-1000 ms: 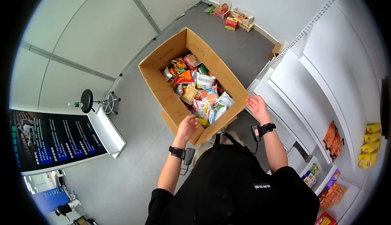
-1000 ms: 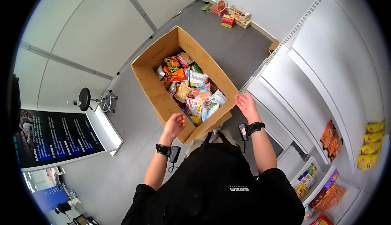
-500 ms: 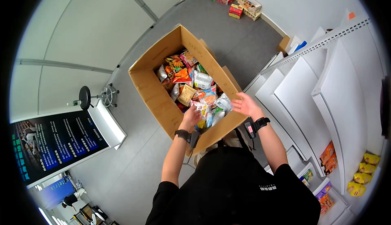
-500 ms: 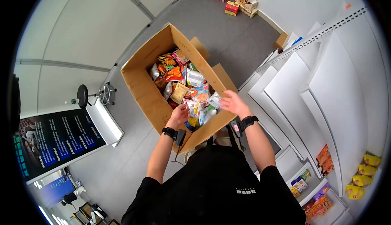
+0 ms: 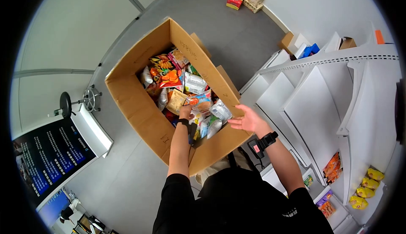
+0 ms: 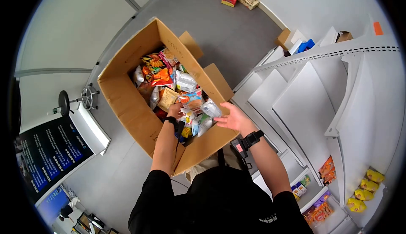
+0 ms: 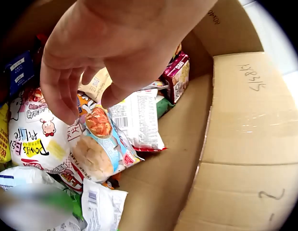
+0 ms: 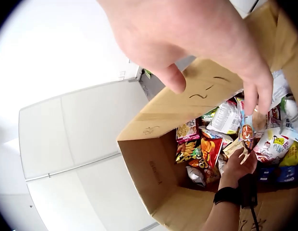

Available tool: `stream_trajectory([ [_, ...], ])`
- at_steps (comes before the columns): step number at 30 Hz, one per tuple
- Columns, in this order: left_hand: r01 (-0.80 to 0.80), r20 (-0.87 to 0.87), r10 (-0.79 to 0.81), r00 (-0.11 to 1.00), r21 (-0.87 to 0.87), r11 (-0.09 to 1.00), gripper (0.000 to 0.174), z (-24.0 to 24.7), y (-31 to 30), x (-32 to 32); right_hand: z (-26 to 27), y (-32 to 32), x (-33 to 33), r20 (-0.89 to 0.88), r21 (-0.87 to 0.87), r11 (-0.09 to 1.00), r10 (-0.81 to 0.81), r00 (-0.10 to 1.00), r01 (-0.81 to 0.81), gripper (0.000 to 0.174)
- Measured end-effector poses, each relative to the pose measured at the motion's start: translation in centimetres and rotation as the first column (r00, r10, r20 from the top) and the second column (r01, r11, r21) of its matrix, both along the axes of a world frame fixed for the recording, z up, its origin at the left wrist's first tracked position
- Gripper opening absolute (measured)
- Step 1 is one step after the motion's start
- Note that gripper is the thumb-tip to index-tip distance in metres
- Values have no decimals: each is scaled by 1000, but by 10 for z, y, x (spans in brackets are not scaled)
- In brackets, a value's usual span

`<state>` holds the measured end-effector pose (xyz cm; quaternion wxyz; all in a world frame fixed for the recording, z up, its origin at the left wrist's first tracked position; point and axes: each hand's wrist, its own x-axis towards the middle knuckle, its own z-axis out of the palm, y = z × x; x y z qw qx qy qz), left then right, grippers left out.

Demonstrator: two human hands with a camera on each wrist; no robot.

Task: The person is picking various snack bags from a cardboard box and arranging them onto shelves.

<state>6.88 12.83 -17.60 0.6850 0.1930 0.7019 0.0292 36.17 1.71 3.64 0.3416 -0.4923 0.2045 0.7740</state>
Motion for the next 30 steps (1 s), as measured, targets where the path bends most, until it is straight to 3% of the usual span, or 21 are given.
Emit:
stream_trajectory([
  [1,-35,-213,15,977,-90,995,27,4,8,10,-1,0,1,-2,-7,1000,11,1000,-11,69],
  [2,40,-171,-41,984,-10,999,23,13,11,13,-1,1,4,0,-10,1000,21,1000,-21,68],
  [7,-30,23,28,999,83,996,57,-43,18,0,12,8,4,27,-11,1000,27,999,-27,61],
  [10,-25,-33,30,999,139,990,56,-48,19,8,8,7,5,18,-21,999,34,999,-33,61],
  [14,24,104,-35,994,105,994,37,-81,28,0,5,3,4,15,14,998,54,998,-54,66],
  [15,-39,59,31,998,141,989,20,-82,22,3,4,2,5,21,7,999,49,999,-49,66],
  [16,-40,84,26,996,170,985,17,-82,19,3,3,2,5,26,1,999,44,999,-44,66],
  [19,-99,122,69,990,261,960,22,-74,19,11,7,2,0,41,-1,999,34,999,-34,63],
  [22,-85,112,56,992,280,956,16,-79,21,15,7,0,-3,88,45,999,25,996,-29,62],
  [26,44,74,-85,994,440,897,12,-90,11,14,1,-8,-11,153,53,999,-8,988,0,62],
  [28,124,-4,-136,991,433,893,16,-66,9,19,3,-8,-17,178,58,998,-5,984,-5,63],
  [29,17,150,-85,985,410,912,18,-46,6,20,7,-7,-19,194,66,998,-7,981,-6,63],
  [30,41,126,-102,987,410,911,20,-15,5,22,5,-9,-20,206,75,997,-11,978,-4,64],
])
